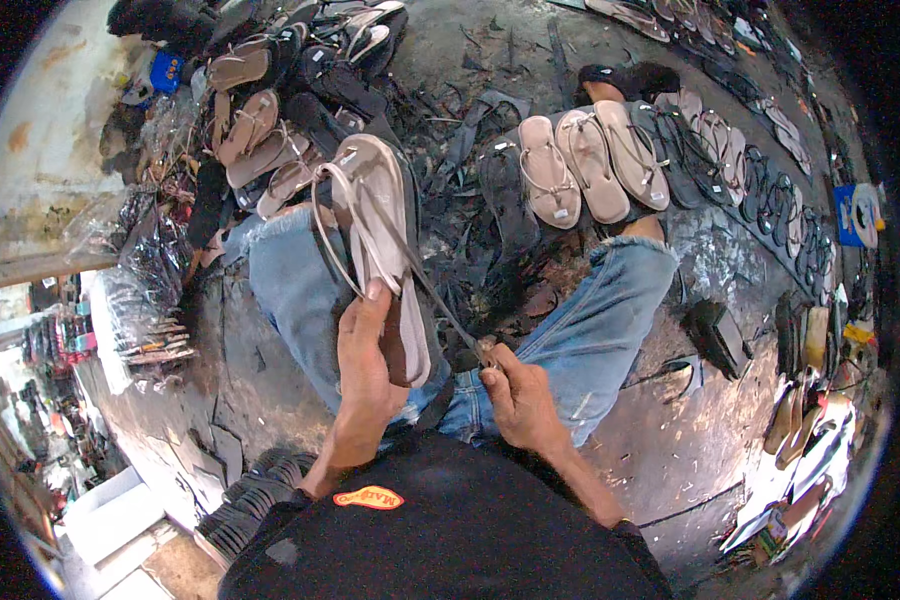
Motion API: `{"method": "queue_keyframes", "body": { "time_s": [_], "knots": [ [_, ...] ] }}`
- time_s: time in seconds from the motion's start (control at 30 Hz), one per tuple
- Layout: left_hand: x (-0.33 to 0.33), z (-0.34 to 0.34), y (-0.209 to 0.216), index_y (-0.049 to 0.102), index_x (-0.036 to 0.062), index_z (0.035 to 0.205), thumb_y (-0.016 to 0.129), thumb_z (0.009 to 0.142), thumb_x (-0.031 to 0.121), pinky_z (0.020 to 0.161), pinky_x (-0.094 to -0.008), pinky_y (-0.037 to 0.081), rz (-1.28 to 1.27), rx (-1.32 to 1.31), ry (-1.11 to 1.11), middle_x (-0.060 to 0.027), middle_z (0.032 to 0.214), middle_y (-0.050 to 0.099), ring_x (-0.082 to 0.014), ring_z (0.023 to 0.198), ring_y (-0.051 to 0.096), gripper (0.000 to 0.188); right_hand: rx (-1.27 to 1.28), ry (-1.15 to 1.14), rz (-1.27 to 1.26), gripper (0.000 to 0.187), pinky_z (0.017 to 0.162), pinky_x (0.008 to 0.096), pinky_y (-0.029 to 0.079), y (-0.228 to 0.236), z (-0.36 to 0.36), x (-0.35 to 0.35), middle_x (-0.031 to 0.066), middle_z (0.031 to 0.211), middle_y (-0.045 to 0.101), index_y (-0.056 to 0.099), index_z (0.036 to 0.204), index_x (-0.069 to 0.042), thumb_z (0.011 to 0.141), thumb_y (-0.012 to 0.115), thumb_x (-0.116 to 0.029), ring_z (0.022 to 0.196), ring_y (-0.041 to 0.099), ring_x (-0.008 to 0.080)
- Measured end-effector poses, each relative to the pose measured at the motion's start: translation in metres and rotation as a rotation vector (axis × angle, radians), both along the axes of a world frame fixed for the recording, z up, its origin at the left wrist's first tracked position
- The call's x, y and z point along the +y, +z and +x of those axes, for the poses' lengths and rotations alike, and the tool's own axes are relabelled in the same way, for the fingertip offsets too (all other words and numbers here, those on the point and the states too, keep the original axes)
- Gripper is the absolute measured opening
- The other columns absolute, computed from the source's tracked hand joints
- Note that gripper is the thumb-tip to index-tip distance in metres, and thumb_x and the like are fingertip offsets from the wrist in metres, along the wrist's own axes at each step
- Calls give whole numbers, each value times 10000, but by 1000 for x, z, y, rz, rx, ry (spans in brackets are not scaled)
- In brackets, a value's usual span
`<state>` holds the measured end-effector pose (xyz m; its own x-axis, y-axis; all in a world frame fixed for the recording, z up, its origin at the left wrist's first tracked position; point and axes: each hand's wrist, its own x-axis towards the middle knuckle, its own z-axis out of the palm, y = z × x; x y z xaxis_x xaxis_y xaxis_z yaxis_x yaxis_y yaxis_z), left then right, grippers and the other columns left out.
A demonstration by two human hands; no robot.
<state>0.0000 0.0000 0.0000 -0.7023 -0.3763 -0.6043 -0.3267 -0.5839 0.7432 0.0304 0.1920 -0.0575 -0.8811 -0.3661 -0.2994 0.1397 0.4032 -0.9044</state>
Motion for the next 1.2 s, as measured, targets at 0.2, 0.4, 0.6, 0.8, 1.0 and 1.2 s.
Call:
{"method": "queue_keyframes", "body": {
  "time_s": [0.2,0.4,0.6,0.8,1.0,1.2],
  "knots": [
    [-13,-5,16,604,60,1121,577,1002,376,484,-317,521,-124,-19,-85,-90,806,667,-195,562,631,339,329,-170,68,365,553,517,460,-14,-64,-63,205,705,630,532,967,-87,984,579,-449,655,634,431],
    [-13,-4,3,593,34,999,504,1010,445,431,-310,453,-171,-31,-85,-96,692,613,-193,490,559,421,329,-67,221,426,557,551,473,18,-141,-74,198,682,648,541,946,-95,998,525,-518,657,649,435],
    [-7,14,-8,582,21,1213,625,958,265,686,-317,552,-344,-43,-298,-113,978,676,-200,789,664,356,261,-382,-56,429,571,442,501,-5,-213,-47,166,680,671,638,924,-65,1020,533,-470,611,659,345],
    [-15,-23,28,511,-15,1366,663,963,238,929,-273,481,-250,210,-423,-86,1217,638,-124,1081,604,500,24,-382,-575,317,578,231,401,32,-135,-36,-69,753,586,698,1044,7,933,750,-284,684,500,30],
    [-49,-43,55,529,7,1352,622,1002,196,819,-291,584,49,51,-575,-79,1163,688,-140,993,701,408,57,-343,-471,290,513,250,360,59,-66,-7,-28,678,523,639,1159,3,1022,571,-244,585,446,44],
    [-48,-6,57,564,16,1312,588,1020,179,804,-302,610,150,-83,-432,-59,1104,711,-149,917,720,335,-90,17,92,316,621,479,495,44,83,71,229,775,635,600,1072,-67,994,565,-371,718,638,459]
  ]
}}
